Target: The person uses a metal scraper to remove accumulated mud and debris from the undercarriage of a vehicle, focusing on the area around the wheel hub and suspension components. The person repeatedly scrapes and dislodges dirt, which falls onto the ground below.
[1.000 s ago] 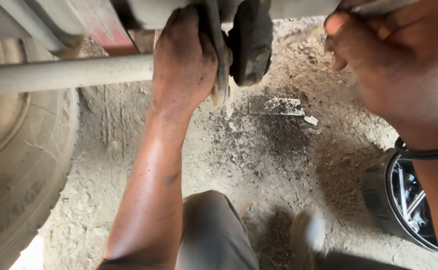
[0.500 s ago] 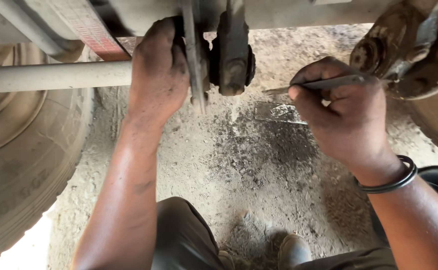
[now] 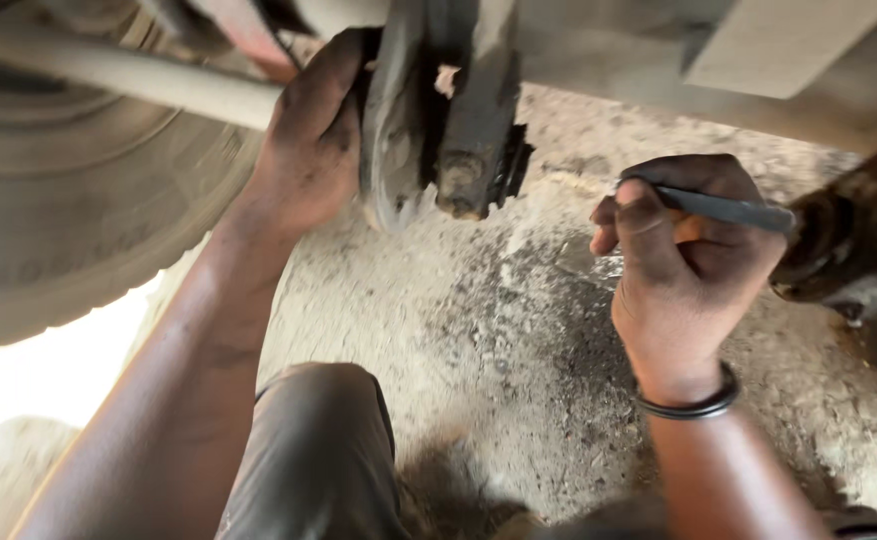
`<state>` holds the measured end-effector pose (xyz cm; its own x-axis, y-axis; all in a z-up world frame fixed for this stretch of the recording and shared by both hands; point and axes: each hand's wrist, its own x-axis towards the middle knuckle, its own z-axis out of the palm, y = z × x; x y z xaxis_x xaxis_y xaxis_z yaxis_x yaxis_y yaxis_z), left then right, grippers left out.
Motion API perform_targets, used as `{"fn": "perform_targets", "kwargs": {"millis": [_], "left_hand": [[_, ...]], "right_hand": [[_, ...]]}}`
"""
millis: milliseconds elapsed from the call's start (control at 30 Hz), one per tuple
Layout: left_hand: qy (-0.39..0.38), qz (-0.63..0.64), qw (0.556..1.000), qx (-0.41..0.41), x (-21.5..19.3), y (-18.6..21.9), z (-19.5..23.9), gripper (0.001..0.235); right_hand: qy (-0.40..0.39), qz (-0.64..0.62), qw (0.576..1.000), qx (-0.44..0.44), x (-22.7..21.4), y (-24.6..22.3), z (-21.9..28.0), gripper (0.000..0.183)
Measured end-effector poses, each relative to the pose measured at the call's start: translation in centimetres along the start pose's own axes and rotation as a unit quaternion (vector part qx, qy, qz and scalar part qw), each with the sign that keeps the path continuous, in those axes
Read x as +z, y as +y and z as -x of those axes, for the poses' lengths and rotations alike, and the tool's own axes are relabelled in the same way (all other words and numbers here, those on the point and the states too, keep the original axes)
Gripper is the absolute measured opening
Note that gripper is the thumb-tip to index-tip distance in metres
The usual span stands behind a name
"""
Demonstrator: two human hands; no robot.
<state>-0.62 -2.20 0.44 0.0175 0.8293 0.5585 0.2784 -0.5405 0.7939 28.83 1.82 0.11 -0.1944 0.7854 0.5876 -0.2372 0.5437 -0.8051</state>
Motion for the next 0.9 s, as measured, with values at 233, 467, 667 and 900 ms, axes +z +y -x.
{"fn": "perform_targets", "kwargs": {"millis": [233,467,667,900], "left_hand": [[-0.089,0.314,0.945,0.008,0.4,0.0,-0.2,0.038],[0.022,0.004,1.000,0.009,0.8,-0.4,0.4,0.030],[0.082,-0.187,0.961,-0.189,1.9,0.6,-0.1,0.037],[0.094,-0.153,0.976,-0.126,1.6,-0.3,0.1,0.037]], "right_hand": [[0.050,-0.110,0.993,-0.013,0.8,1.1,1.5,0.018],[0.084,-0.117,0.989,-0.038,0.9,0.8,1.2,0.022],[0.037,-0.115,0.991,-0.051,1.6,-0.8,0.5,0.023],[-0.089,-0.008,0.995,-0.044,1.6,-1.1,2.2,0.017]]}}
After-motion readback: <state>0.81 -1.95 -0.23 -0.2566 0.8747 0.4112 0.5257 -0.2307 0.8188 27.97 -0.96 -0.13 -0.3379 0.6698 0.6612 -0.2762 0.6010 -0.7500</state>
